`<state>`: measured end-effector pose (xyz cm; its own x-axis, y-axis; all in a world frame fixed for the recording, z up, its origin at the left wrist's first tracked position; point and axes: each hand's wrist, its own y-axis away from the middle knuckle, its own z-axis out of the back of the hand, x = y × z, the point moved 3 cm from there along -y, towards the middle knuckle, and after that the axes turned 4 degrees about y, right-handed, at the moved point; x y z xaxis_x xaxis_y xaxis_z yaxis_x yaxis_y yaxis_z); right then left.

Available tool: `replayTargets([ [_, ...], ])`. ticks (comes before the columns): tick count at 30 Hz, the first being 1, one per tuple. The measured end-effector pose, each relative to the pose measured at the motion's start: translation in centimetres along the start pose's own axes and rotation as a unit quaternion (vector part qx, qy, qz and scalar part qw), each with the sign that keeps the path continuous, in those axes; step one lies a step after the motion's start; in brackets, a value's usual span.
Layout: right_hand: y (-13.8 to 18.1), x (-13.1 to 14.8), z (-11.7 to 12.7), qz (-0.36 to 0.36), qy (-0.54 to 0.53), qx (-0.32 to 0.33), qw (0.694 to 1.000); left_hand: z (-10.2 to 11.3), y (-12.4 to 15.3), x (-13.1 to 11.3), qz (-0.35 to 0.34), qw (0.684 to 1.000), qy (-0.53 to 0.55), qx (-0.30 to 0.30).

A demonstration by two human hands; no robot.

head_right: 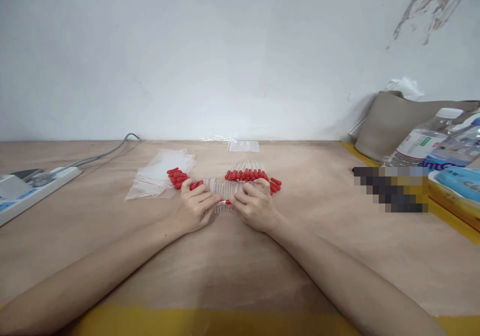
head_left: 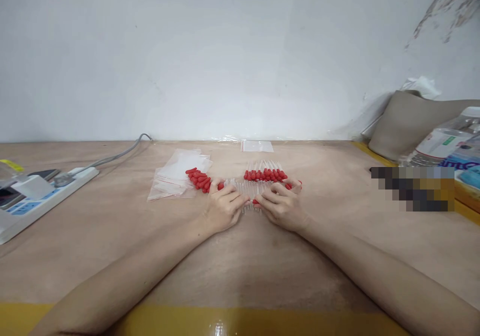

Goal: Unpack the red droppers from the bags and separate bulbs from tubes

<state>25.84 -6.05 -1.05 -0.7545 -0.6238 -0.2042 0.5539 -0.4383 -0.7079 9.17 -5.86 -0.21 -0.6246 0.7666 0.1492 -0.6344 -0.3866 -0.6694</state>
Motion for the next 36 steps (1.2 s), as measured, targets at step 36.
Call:
replayTargets([
  [36, 4.2, -14.5, -1.9, -0.500, -0.207, 0.085, 0.837, -1.4, 1.8, 5.0, 0.127, 0.991, 0.044, -0.024],
])
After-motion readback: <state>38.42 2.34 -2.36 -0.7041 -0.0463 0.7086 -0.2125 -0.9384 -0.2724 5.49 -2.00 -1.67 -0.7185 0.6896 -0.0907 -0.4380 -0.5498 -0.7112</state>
